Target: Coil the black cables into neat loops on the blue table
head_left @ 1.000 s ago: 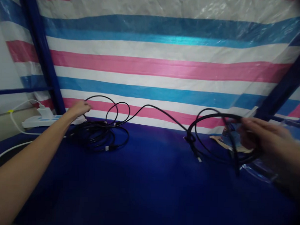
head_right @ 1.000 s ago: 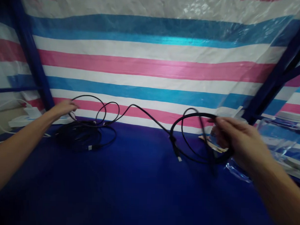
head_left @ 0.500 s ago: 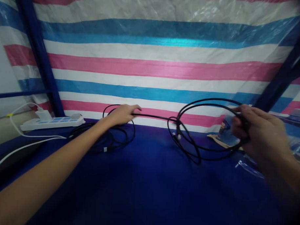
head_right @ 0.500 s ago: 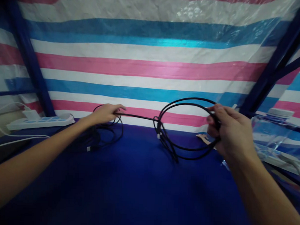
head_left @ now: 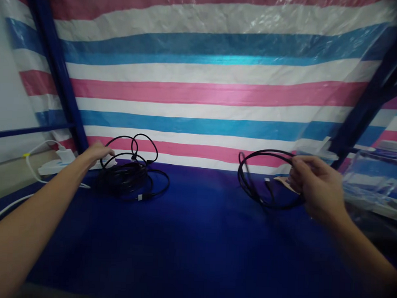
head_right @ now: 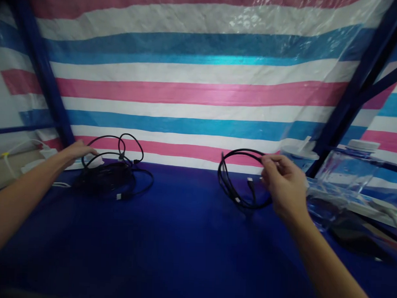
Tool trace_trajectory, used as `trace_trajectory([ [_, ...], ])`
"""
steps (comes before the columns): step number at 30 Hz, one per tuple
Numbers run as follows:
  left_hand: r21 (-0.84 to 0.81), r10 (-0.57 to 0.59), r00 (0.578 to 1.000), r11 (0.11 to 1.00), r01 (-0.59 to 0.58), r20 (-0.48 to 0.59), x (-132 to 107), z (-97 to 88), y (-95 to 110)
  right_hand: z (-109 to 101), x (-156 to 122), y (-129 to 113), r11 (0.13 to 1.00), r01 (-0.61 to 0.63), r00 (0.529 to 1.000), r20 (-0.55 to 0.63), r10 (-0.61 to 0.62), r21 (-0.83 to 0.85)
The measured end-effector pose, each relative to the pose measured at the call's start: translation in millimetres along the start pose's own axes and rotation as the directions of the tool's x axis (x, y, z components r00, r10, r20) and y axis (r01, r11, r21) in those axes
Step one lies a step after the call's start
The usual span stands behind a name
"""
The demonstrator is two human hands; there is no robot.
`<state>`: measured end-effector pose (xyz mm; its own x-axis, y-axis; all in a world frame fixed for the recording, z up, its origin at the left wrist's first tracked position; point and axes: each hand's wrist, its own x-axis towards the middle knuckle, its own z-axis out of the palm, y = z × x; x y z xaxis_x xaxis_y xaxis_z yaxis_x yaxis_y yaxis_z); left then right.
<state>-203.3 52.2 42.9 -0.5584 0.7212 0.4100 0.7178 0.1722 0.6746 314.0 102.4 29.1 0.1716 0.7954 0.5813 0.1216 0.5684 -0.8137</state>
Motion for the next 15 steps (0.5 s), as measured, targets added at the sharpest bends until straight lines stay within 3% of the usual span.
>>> trace_trajectory([
  [2,0.032,-0.041,0.987,0.998,0.046,-0.158,-16,-2.1,26,15,-21,1,0.966,0.165,0.981,0.137,-0.139,-0.199],
  [3,0.031,-0.011,0.981,0.999,0.018,-0.195,-29,1.0,40,22,-35,1,0.910,0.292,0.936,0.282,-0.209,-0.293],
  [4,0.020,0.032,0.985,0.999,-0.029,-0.172,-45,7.8,54,28,-51,1,0.847,0.410,0.847,0.485,-0.217,-0.338],
  [5,-0.006,0.076,0.992,0.997,-0.077,-0.101,-63,18.4,66,34,-67,0,0.778,0.544,0.693,0.691,-0.205,-0.315],
  [7,-0.066,0.151,0.974,0.988,-0.141,0.168,-104,49.0,87,40,-96,-3,0.642,0.732,0.447,0.871,-0.203,-0.226],
  [8,-0.099,0.182,0.929,0.982,-0.158,0.322,-122,66.9,94,40,-106,-5,0.595,0.783,0.376,0.899,-0.223,-0.180],
  [9,-0.139,0.186,0.830,0.982,-0.132,0.526,-138,85.1,100,38,-113,-5,0.566,0.807,0.365,0.894,-0.260,-0.165],
  [10,-0.134,0.170,0.757,0.985,-0.109,0.631,-149,102.5,104,35,-114,-4,0.561,0.804,0.419,0.858,-0.298,-0.197],
  [12,-0.063,0.158,0.712,0.985,-0.158,0.684,-158,132.1,113,25,-103,3,0.598,0.694,0.657,0.691,-0.300,-0.400],
  [13,-0.036,0.171,0.708,0.979,-0.202,0.685,-158,143.5,117,20,-91,10,0.619,0.570,0.793,0.558,-0.243,-0.540],
  [14,-0.022,0.196,0.706,0.969,-0.247,0.681,-157,152.7,122,16,-77,18,0.594,0.446,0.876,0.463,-0.135,-0.670],
  [15,-0.023,0.229,0.698,0.956,-0.292,0.678,-155,159.8,127,14,-61,28,0.557,0.331,0.917,0.400,0.002,-0.762],
])
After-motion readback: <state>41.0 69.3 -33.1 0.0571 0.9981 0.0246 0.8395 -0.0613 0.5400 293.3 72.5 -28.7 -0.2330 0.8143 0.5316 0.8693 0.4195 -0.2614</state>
